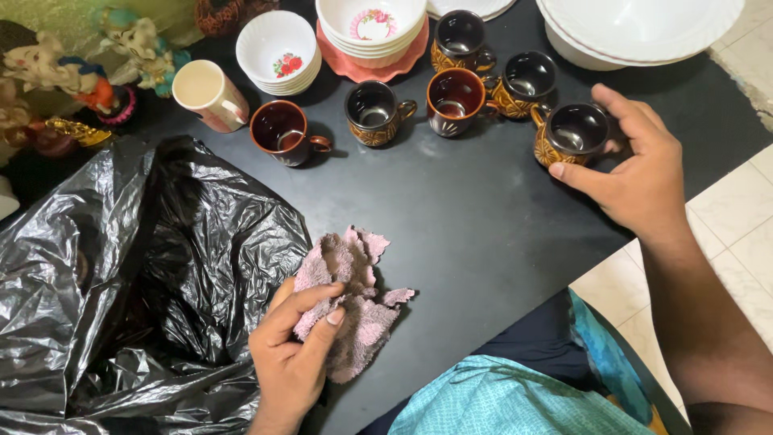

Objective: The person picks up mugs one at a time and wipes the interior and exterior surfaces with a cloth before placing them back onto a table.

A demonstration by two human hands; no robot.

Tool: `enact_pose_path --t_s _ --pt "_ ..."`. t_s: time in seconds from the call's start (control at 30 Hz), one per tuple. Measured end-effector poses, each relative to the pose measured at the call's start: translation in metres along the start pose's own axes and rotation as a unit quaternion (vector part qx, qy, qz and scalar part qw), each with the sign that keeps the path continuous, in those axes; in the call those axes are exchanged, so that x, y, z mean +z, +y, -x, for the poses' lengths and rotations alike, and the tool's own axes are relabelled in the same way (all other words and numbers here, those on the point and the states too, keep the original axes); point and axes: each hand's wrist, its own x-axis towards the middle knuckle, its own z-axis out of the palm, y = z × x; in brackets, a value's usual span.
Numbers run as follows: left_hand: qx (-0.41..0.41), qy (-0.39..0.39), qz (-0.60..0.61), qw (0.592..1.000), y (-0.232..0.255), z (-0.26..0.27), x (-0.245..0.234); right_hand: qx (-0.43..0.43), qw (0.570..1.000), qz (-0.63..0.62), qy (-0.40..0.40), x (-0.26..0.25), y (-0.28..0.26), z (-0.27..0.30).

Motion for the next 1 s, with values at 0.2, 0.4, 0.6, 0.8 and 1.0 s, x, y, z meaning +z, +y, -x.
enact_pose_path --t_s 0.2,0.4,0.6,0.8,1.0 --pt "0.002 -0.006 -0.008 1.0 0.0 0.0 0.0 0.007 0.998 -0.06 0.001 0.002 0.012 0.0" --pt "-0.001 -0.008 0.015 1.0 0.002 0.001 0.0 0.001 0.998 -0.07 0.006 -0.002 0.021 -0.002" --pt "0.009 -0.012 0.007 1.0 0.002 0.0 0.0 -0.008 1.0 -0.02 0.013 -0.005 0.032 0.0" --pt "-0.009 -0.008 -0.001 1.0 0.001 0.001 0.0 -0.017 0.999 0.006 0.026 -0.006 0.036 0.001" --pt "0.0 -0.011 0.016 1.0 0.0 0.0 0.0 -0.034 0.997 0.056 0.044 -0.005 0.022 -0.006"
